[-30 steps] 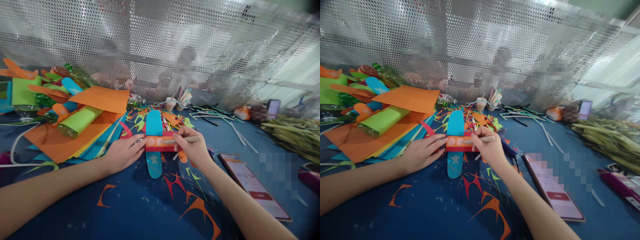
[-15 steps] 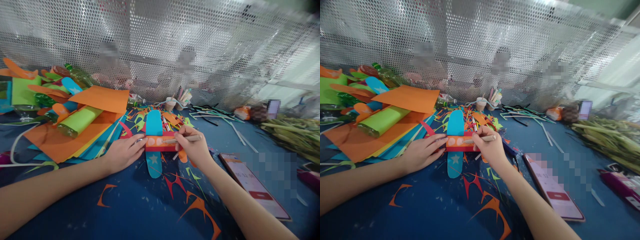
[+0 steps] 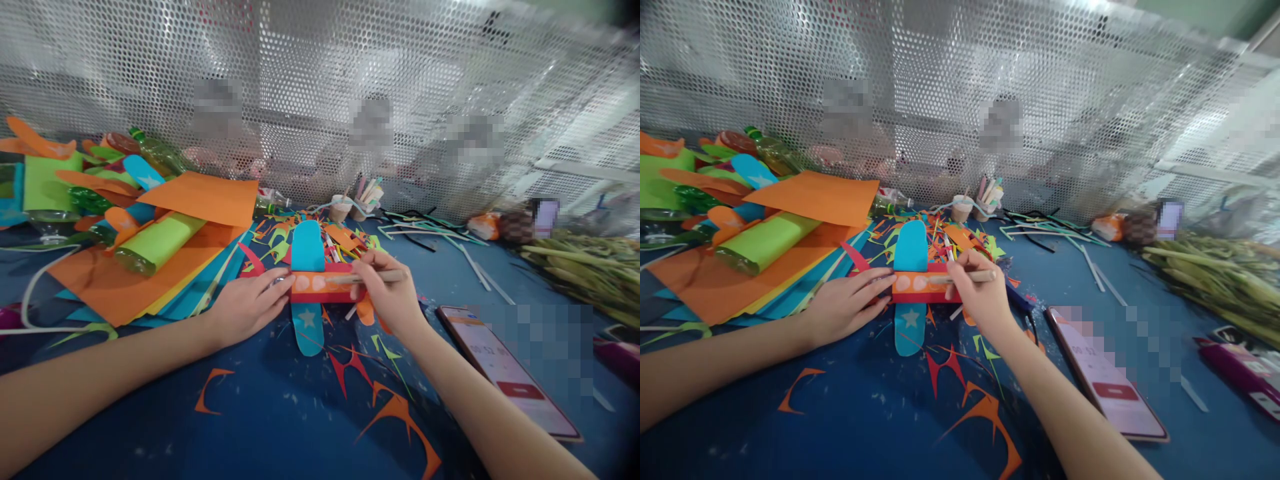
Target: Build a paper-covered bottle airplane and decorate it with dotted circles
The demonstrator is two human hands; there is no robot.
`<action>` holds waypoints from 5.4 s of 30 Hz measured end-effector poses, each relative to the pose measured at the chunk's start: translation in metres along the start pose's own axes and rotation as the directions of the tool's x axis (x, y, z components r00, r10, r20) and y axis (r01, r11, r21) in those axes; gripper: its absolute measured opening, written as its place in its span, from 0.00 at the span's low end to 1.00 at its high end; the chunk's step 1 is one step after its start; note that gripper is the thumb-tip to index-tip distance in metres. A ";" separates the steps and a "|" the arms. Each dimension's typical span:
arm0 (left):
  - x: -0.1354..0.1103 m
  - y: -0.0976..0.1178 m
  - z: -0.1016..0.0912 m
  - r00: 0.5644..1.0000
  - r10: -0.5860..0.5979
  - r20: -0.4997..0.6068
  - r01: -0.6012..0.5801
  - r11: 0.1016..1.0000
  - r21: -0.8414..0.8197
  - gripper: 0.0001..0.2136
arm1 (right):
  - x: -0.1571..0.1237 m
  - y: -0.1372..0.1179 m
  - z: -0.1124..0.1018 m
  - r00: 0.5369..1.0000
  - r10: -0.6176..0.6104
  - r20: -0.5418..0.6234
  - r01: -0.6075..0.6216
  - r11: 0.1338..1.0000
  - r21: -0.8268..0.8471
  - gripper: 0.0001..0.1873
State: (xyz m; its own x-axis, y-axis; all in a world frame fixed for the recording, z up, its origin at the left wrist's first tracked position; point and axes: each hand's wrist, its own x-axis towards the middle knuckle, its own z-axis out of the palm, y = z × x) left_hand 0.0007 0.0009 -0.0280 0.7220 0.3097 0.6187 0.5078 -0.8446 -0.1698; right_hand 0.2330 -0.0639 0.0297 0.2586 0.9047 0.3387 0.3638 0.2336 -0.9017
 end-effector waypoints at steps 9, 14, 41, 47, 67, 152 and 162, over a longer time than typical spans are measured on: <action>0.002 0.001 -0.002 1.000 -0.012 -0.003 0.012 1.000 0.014 0.14 | 0.001 0.001 -0.001 0.991 -0.100 -0.095 0.102 0.995 0.019 0.10; 0.003 0.001 -0.001 1.000 -0.009 -0.015 0.009 1.000 0.018 0.15 | 0.002 0.005 0.000 0.997 -0.048 -0.052 0.047 0.999 -0.010 0.15; 0.002 0.002 -0.001 0.999 0.000 -0.032 0.000 1.000 0.010 0.14 | 0.004 0.007 0.000 1.000 0.002 -0.031 -0.007 0.987 -0.163 0.14; 0.002 0.002 -0.001 1.000 -0.007 -0.020 0.007 1.000 0.002 0.15 | 0.004 0.007 -0.001 1.000 0.004 -0.022 -0.007 0.990 -0.140 0.14; 0.001 0.001 -0.001 1.000 0.001 -0.027 0.000 1.000 0.012 0.14 | 0.003 0.009 0.000 1.000 0.008 -0.029 -0.013 0.987 -0.157 0.14; 0.002 0.002 -0.002 0.999 0.009 -0.049 -0.008 1.000 0.016 0.14 | 0.007 0.006 -0.005 0.998 0.023 -0.063 -0.033 0.987 -0.159 0.11; 0.002 0.002 -0.002 0.999 0.005 -0.044 -0.004 1.000 0.009 0.14 | 0.007 0.006 -0.005 0.998 0.020 -0.066 -0.030 0.988 -0.150 0.12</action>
State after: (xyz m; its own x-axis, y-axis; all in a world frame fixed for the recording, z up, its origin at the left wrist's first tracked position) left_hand 0.0023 -0.0011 -0.0253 0.7030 0.2859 0.6512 0.5087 -0.8420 -0.1795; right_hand 0.2417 -0.0579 0.0280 0.3244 0.8837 0.3373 0.4857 0.1504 -0.8611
